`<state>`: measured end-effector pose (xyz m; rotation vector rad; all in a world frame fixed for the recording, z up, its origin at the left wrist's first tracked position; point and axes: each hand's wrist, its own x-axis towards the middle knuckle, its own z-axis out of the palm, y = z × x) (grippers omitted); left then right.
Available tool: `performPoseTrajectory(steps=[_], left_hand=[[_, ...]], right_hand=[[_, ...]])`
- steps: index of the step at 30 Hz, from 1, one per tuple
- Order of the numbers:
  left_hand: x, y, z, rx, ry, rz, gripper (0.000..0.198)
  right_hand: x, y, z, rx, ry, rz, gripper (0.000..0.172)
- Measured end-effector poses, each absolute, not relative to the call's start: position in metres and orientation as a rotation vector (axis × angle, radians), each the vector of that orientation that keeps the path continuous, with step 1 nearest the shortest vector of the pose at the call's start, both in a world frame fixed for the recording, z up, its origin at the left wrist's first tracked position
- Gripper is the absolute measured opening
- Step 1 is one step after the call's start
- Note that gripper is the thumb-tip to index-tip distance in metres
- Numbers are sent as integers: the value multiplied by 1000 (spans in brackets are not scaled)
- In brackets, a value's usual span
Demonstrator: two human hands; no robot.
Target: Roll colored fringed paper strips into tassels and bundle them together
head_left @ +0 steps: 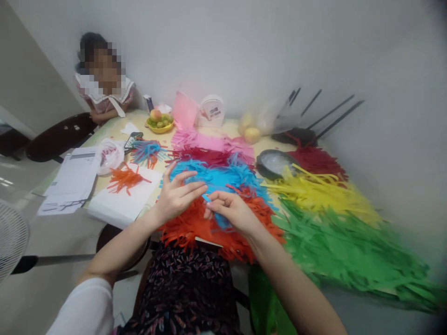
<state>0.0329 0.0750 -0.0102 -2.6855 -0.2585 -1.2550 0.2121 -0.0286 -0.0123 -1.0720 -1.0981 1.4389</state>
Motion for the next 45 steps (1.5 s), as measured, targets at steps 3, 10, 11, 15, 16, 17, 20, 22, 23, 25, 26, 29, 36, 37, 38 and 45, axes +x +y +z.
performPoseTrajectory(steps=[3, 10, 11, 15, 16, 17, 20, 22, 23, 25, 26, 29, 36, 37, 38, 45], left_hand=[[43, 72, -24, -2770, -419, -1367, 21], [69, 53, -28, -3248, -1095, -1774, 23], [70, 54, -25, -3344, -1158, -1785, 24], [75, 63, -10, -3653, -1283, -1656, 31], [78, 65, -8, -3651, -1333, -1664, 31], [81, 67, -7, -3629, -1395, -1698, 30], [92, 76, -9, -3468, -1603, -1872, 32], [95, 86, -11, -3335, -1705, -1967, 31], [93, 92, -11, -3261, -1729, -2019, 30], [85, 105, -8, -3135, -1753, -2120, 30], [79, 112, -6, -3087, -1759, -2164, 29], [63, 125, 2, -3036, -1816, -2211, 28], [70, 123, -1, -3263, -1979, -2135, 26], [73, 122, -3, -3270, -1989, -2110, 25], [75, 121, -4, -3272, -1994, -2082, 24], [73, 112, -7, -3305, -1797, -1906, 22]], right_hand=[[206, -30, -8, -1044, -1036, 1343, 38], [208, -22, 2, -1002, -1152, 1088, 30], [210, -19, 1, -1009, -1161, 1047, 29], [216, -7, -10, -1134, -1235, 807, 18], [216, -5, -12, -1189, -1266, 725, 15], [215, -3, -14, -1237, -1299, 646, 12], [219, 6, -17, -1281, -1426, 517, 14], [239, 16, -17, -1347, -1540, 475, 21], [256, 23, -17, -1461, -1580, 435, 23], [306, 37, -19, -1875, -1559, 291, 25], [335, 44, -20, -2015, -1479, 245, 29], [419, 61, -33, -2286, -1347, 219, 28], [477, 82, -80, -2511, -1414, 371, 23], [477, 83, -82, -2514, -1413, 370, 21], [478, 84, -83, -2513, -1405, 362, 17], [448, 69, -58, -2341, -1199, 140, 19]])
